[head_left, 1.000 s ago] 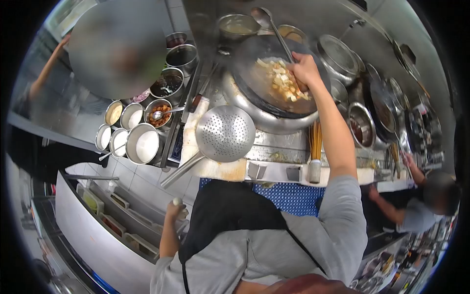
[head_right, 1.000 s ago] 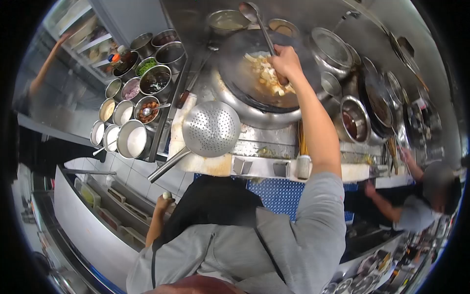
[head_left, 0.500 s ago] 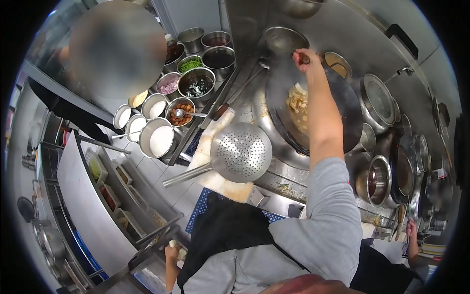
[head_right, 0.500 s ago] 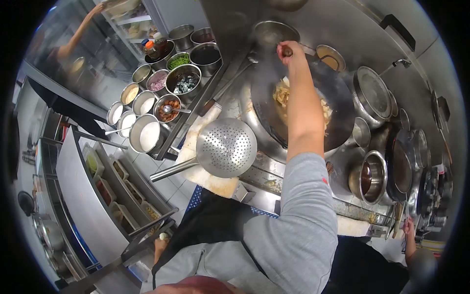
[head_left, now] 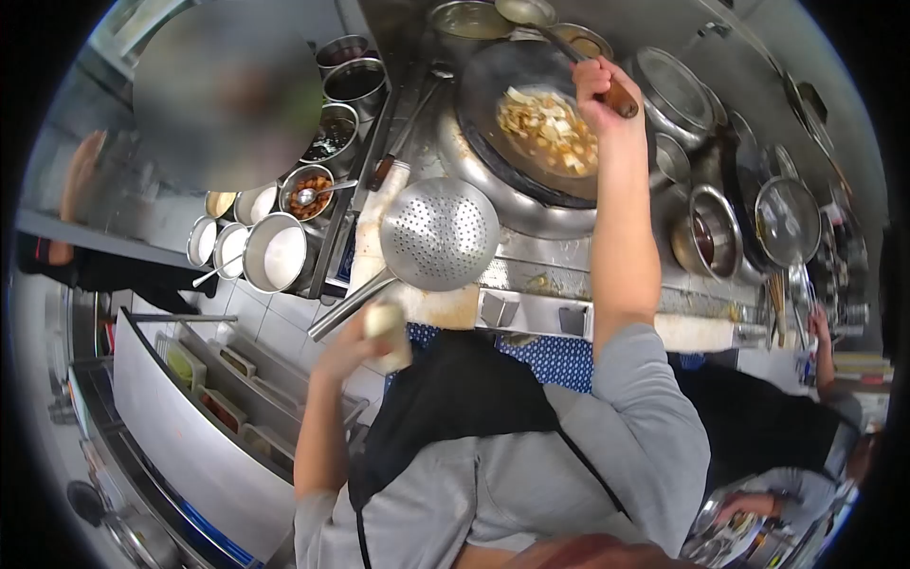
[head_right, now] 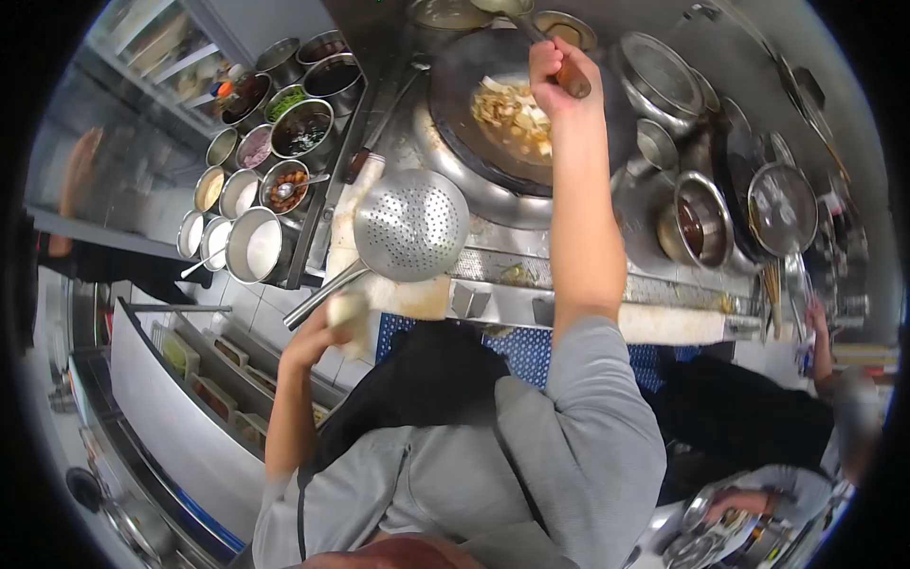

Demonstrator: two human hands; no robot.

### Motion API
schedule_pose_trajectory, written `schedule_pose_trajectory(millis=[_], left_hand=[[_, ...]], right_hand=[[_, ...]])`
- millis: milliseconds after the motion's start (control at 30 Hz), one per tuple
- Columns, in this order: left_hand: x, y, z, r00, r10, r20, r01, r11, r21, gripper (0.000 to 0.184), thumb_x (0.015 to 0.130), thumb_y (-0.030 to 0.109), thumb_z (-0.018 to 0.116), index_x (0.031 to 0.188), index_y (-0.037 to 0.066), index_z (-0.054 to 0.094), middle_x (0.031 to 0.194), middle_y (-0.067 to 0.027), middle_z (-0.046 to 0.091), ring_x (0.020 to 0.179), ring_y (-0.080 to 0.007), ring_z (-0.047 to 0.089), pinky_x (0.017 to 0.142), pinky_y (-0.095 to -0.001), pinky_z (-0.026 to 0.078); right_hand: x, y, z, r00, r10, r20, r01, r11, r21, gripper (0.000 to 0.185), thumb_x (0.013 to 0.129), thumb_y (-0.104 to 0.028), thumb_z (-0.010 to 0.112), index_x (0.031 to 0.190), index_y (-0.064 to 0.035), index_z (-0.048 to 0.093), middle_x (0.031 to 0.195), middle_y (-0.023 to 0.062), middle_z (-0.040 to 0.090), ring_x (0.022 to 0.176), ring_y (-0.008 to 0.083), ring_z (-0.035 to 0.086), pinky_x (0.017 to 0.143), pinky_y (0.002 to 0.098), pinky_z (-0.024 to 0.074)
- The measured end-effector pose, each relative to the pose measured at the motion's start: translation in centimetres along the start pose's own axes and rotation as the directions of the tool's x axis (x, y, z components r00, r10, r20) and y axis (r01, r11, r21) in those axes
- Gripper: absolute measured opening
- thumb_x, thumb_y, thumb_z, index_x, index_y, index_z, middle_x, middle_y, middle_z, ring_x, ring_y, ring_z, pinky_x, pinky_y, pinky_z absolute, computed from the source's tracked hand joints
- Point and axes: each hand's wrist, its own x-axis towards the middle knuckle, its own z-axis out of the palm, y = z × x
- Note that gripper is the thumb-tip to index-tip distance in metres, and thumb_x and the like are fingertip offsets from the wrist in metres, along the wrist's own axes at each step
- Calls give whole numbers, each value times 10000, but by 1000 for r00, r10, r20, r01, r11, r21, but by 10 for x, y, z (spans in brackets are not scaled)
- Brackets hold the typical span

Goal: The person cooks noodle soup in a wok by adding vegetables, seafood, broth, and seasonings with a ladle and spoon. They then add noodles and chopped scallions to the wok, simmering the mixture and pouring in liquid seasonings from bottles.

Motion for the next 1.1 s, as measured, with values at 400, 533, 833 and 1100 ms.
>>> schedule_pose_trajectory(millis=[400,533,833,1100], left_hand=[[151,-31,199,790,186,584,-611,170,773,707,726,286,767,1318,-1,508,1142,-243,655,1056,-386,640,882,-471,522],[157,-51,207,738,203,644,-639,-95,763,669,756,342,770,1277,-2,530,1113,-196,666,1095,-351,620,916,-498,480],[146,-32,217,814,74,576,-580,56,812,734,768,423,773,1309,-4,521,1193,-211,607,1180,-348,557,966,-490,437],[213,55,195,451,762,465,-588,-138,797,607,782,266,731,1287,-22,555,1284,-195,537,1196,-364,483,1031,-484,384]], right_hand=[[-186,43,-69,759,-610,-228,-217,92,-972,621,863,-15,652,1425,91,410,651,33,598,435,107,519,390,264,415],[-218,65,-107,659,-751,-27,-350,-276,-895,599,851,26,605,1420,107,436,627,34,585,401,107,492,388,272,400],[-211,57,-116,701,-711,-41,-382,-326,-865,611,749,-128,685,1306,85,554,782,219,675,767,274,706,762,406,534],[-151,35,-81,831,-553,-65,-423,-552,-718,551,779,-90,618,1319,4,557,703,273,641,779,432,680,775,455,524]])
